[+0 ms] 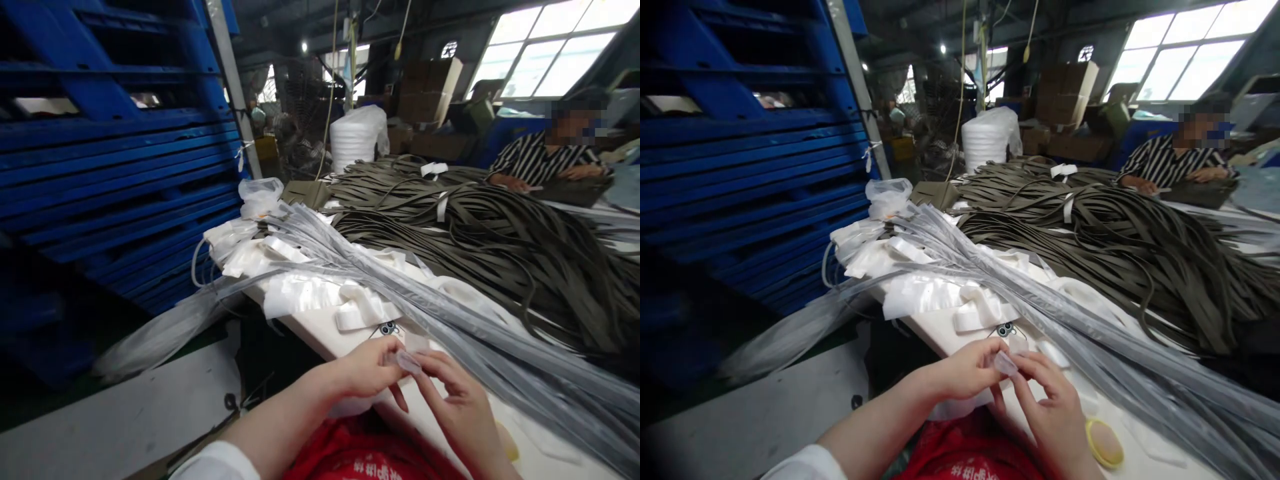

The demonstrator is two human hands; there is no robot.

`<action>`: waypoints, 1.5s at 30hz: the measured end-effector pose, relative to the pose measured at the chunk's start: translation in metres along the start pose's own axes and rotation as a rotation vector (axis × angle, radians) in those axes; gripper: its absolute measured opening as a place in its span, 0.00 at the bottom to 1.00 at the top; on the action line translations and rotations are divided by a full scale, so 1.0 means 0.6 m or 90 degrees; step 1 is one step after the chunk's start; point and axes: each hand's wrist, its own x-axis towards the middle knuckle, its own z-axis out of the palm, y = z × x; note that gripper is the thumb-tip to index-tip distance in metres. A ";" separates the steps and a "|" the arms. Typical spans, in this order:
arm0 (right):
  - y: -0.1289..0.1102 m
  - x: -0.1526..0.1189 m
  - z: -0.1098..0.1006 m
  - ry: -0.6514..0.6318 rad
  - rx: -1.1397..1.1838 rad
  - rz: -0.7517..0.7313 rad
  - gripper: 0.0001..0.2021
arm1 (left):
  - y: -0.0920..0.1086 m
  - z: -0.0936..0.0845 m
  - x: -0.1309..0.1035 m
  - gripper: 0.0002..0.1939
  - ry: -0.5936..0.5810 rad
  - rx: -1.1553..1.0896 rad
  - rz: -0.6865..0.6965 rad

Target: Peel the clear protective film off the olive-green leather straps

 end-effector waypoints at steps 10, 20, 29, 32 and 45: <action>0.004 -0.034 -0.011 0.031 0.074 0.137 0.12 | -0.043 0.024 0.022 0.19 0.187 0.391 0.153; 0.053 -0.069 -0.062 0.047 0.235 0.210 0.18 | -0.041 0.093 0.016 0.20 0.239 0.304 0.189; 0.080 -0.091 -0.123 -0.060 0.226 0.064 0.13 | -0.006 0.160 -0.021 0.21 0.045 0.273 0.040; 0.088 -0.090 -0.135 -0.026 0.324 0.114 0.15 | -0.022 0.178 -0.020 0.21 0.102 0.228 0.019; 0.067 -0.068 -0.087 -0.142 0.134 0.100 0.16 | -0.034 0.106 -0.039 0.18 -0.016 0.150 -0.054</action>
